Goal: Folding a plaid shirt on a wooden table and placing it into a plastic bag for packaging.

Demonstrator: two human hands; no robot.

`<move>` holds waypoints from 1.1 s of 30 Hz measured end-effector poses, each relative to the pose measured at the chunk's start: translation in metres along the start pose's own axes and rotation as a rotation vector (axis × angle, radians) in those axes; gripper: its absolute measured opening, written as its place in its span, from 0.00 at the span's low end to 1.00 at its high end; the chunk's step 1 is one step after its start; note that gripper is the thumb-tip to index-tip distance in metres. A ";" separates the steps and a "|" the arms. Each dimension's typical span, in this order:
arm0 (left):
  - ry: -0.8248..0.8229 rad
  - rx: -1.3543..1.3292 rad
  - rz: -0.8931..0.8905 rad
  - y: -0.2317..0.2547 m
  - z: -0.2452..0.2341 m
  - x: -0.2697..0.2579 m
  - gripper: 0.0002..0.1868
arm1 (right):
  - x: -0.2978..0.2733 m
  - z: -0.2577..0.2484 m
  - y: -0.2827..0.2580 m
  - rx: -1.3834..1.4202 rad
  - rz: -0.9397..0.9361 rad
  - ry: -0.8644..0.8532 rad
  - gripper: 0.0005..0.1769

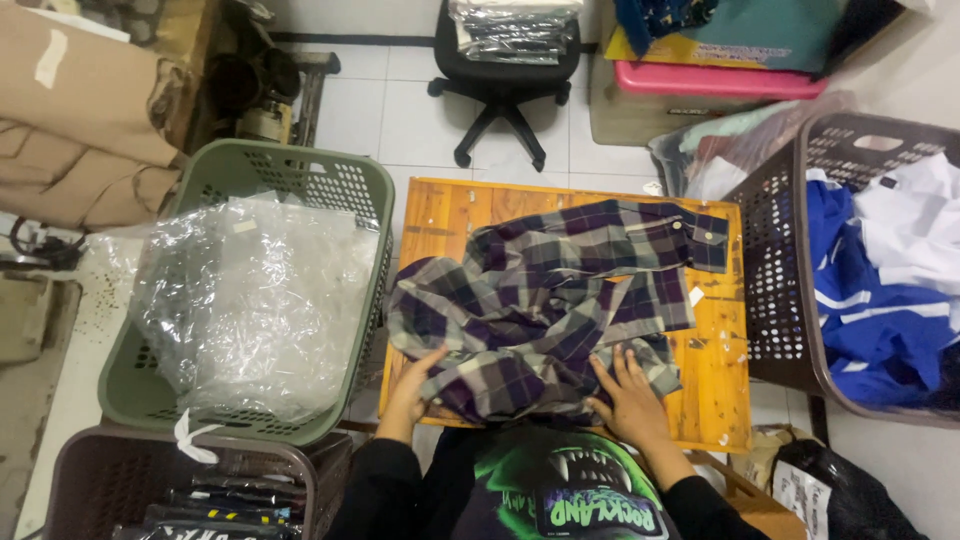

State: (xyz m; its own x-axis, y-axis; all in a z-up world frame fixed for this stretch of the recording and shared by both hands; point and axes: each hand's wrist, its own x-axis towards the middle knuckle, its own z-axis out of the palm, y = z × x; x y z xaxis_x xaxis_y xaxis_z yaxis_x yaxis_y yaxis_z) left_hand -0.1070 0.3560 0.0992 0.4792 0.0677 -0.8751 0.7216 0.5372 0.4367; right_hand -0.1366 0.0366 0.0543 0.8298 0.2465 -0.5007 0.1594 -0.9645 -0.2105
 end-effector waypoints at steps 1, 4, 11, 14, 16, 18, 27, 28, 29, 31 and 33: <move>0.002 -0.007 0.004 -0.020 -0.013 0.035 0.30 | 0.004 0.003 0.006 -0.005 -0.007 0.001 0.38; 0.113 -0.014 0.229 -0.054 -0.030 0.096 0.35 | 0.021 0.013 0.027 -0.114 -0.019 0.211 0.34; 0.188 0.011 0.324 -0.009 0.016 0.005 0.32 | 0.068 0.005 0.075 -0.021 0.178 0.306 0.22; 0.135 -0.178 0.414 0.027 0.033 -0.004 0.33 | 0.065 -0.057 0.075 0.207 0.220 0.543 0.20; 0.061 -0.360 0.484 0.045 0.036 -0.003 0.32 | 0.051 -0.101 0.063 0.305 0.173 0.752 0.20; -0.015 -0.428 0.563 0.070 0.048 -0.023 0.34 | 0.031 -0.145 0.043 0.451 -0.010 1.274 0.23; 0.054 -0.168 0.298 0.028 0.010 0.028 0.35 | -0.002 -0.061 0.078 0.120 0.282 0.527 0.26; 0.060 -0.172 0.299 0.019 0.000 0.030 0.35 | -0.009 -0.049 0.083 0.120 0.277 0.524 0.26; 0.140 -0.085 0.309 0.011 -0.009 0.033 0.29 | -0.015 -0.037 0.089 0.116 0.384 0.376 0.24; 0.230 -0.008 0.317 -0.001 -0.021 0.034 0.24 | -0.021 -0.012 0.107 0.104 0.478 0.223 0.21; 0.160 -0.134 0.321 -0.010 -0.030 0.031 0.17 | -0.028 0.023 0.128 0.128 0.465 0.264 0.22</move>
State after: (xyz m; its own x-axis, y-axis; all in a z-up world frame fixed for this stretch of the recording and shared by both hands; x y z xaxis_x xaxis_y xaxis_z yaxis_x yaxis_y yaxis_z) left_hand -0.1135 0.3778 0.0613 0.5787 0.3749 -0.7242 0.4707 0.5717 0.6721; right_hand -0.1515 -0.0918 0.0219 0.9057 -0.2513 -0.3414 -0.3089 -0.9428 -0.1254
